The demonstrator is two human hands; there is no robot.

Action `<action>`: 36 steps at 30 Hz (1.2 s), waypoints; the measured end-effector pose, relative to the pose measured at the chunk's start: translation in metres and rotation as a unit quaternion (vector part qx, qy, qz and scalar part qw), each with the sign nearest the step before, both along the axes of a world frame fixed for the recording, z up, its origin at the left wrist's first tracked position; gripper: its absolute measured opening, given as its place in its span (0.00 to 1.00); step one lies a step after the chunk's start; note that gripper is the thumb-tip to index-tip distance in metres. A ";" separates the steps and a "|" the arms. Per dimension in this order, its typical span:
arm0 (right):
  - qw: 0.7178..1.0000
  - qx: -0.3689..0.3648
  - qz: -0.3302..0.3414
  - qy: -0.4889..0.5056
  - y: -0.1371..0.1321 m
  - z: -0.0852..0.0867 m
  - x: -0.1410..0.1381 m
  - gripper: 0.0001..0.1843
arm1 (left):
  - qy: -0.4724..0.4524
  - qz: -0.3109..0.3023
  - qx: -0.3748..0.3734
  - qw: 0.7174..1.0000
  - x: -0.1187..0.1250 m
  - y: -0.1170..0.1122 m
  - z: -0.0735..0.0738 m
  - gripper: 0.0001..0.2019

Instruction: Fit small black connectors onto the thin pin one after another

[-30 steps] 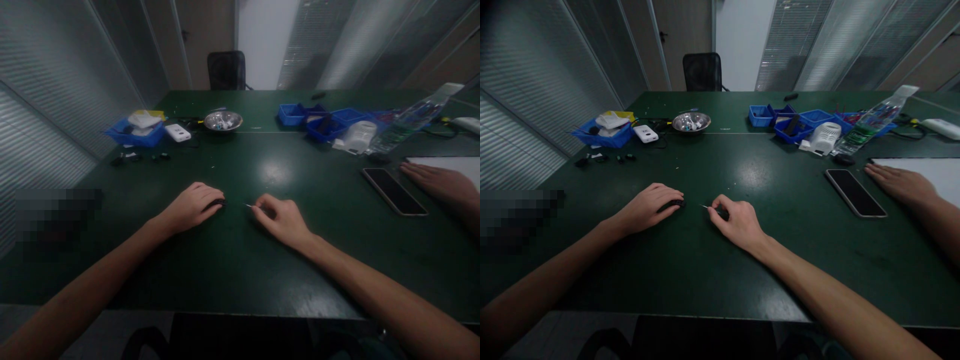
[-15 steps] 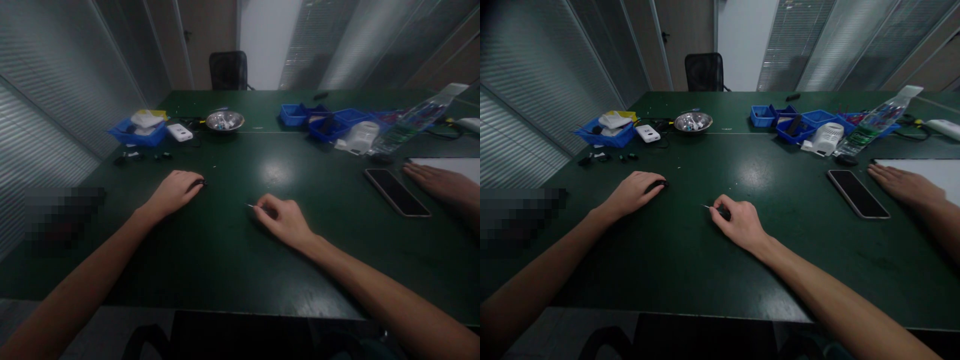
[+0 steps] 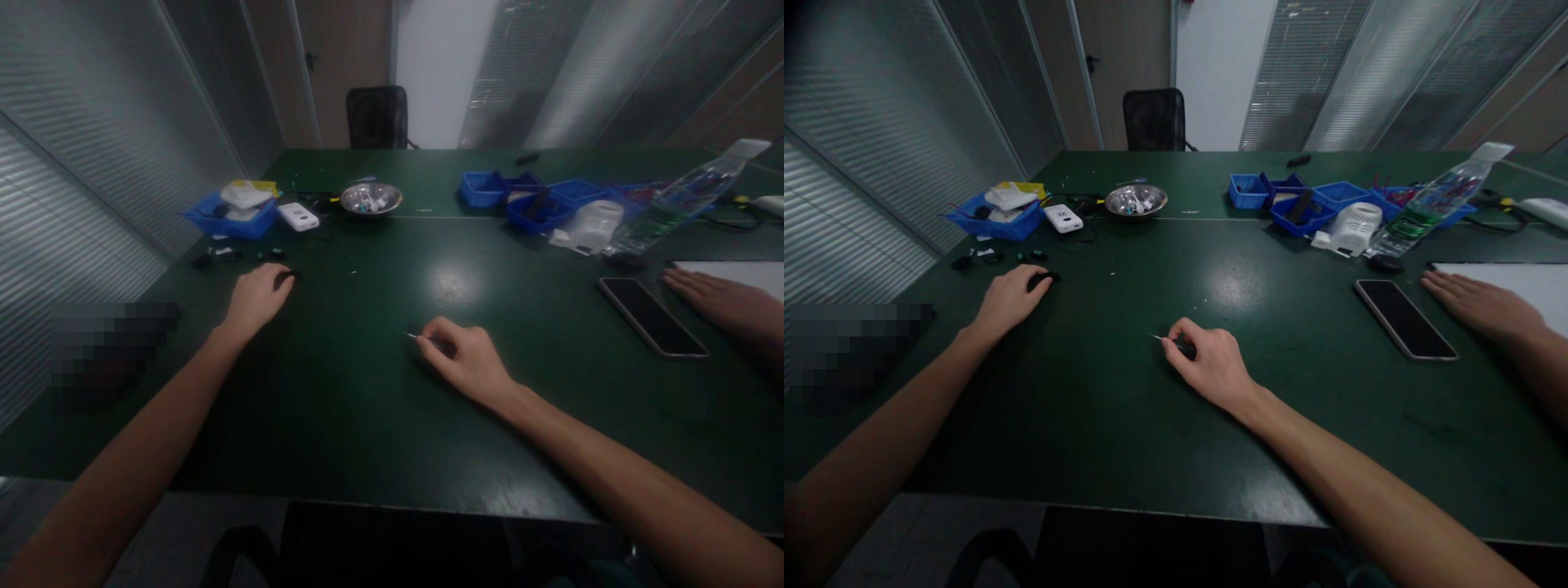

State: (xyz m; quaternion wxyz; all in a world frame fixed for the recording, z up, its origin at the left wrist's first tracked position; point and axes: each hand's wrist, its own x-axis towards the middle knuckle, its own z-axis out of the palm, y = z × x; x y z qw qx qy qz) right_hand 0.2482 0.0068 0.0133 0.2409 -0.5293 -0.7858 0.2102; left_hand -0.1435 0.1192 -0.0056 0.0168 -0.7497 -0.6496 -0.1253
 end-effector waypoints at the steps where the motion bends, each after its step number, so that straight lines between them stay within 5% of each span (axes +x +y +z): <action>1: 1.000 0.000 0.002 0.000 0.000 0.000 0.000 0.17 | 0.004 0.017 0.003 1.000 -0.003 0.001 -0.001 0.22; 8: 1.000 -0.013 0.006 0.002 -0.001 0.001 0.000 0.17 | 0.035 0.130 0.009 0.991 -0.023 0.003 -0.006 0.24; 25: 1.000 -0.009 0.003 -0.006 0.000 -0.001 0.000 0.17 | 0.069 0.180 0.024 0.981 -0.048 0.005 -0.007 0.24; 36: 1.000 -0.004 0.010 -0.008 0.001 -0.004 0.001 0.17 | 0.003 0.127 0.098 0.987 -0.078 0.016 -0.018 0.24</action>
